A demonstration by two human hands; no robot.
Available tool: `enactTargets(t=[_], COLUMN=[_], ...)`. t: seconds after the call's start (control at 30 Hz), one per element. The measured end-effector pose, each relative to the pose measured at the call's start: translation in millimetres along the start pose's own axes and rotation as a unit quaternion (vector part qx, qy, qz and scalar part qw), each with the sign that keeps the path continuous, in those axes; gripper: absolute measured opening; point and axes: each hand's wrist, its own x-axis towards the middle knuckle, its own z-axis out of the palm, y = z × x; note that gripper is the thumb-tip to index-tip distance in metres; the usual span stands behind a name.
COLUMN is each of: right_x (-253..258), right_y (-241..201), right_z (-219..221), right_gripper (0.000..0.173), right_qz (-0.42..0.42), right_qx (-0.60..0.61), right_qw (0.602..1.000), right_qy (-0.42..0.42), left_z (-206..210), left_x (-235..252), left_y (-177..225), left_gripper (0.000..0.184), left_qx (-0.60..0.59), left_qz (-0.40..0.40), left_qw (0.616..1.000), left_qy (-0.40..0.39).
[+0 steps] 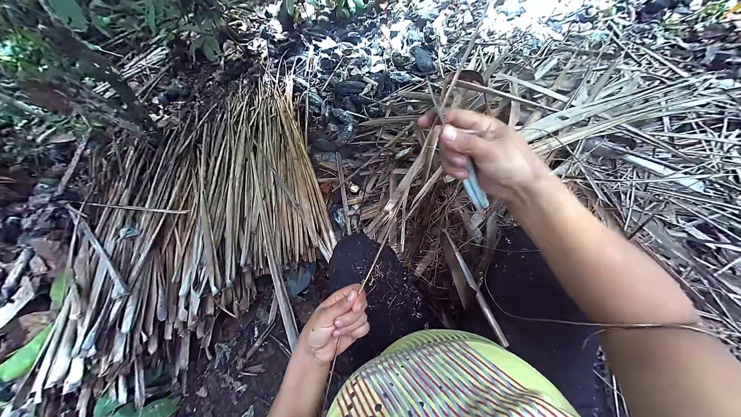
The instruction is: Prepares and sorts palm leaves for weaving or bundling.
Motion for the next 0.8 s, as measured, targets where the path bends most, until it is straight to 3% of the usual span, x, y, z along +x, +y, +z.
enactTargets(t=[0.07,0.13,0.2,0.33,0.43,0.53,0.6,0.7,0.8], right_x=[-15,-32,-31,13,17,-21,-56,-85,-74], right_y=[13,33,33,-9,-22,0,31,61,53], right_z=[16,30,23,-54,-74,-15,36,81,63], right_gripper=[0.028,0.027,0.027,0.025,0.03,0.058,0.066,0.049,0.024], right_qz=[0.049,0.124,0.112,-0.077,-0.136,0.0,0.138,0.217,0.151], right_qx=[-0.002,0.013,-0.004,-0.011,0.017,-0.048,-0.041,-0.005,0.019], right_qw=[0.998,0.982,0.976,0.997,0.984,0.996,0.989,0.963,0.984], right_qy=[-0.038,-0.143,-0.188,0.026,0.113,0.08,-0.028,-0.158,-0.092], left_z=[-3,-5,-7,-21,-22,1,23,41,42], left_x=[1,1,-1,-13,-16,-3,13,27,19], left_y=[-1,-1,-3,-17,-16,-12,-14,-20,-23], left_gripper=[0.013,0.012,0.01,0.012,0.014,0.019,0.022,0.023,0.019], left_qx=[-0.037,-0.069,-0.079,-0.086,-0.034,0.147,0.254,0.347,0.404], left_qz=[-0.002,-0.006,-0.021,-0.054,-0.026,0.064,0.134,0.207,0.223], left_qw=[0.999,0.998,0.997,0.994,0.999,0.981,0.941,0.89,0.867], left_qy=[0.004,-0.006,-0.018,-0.046,0.002,0.111,0.179,0.212,0.189])
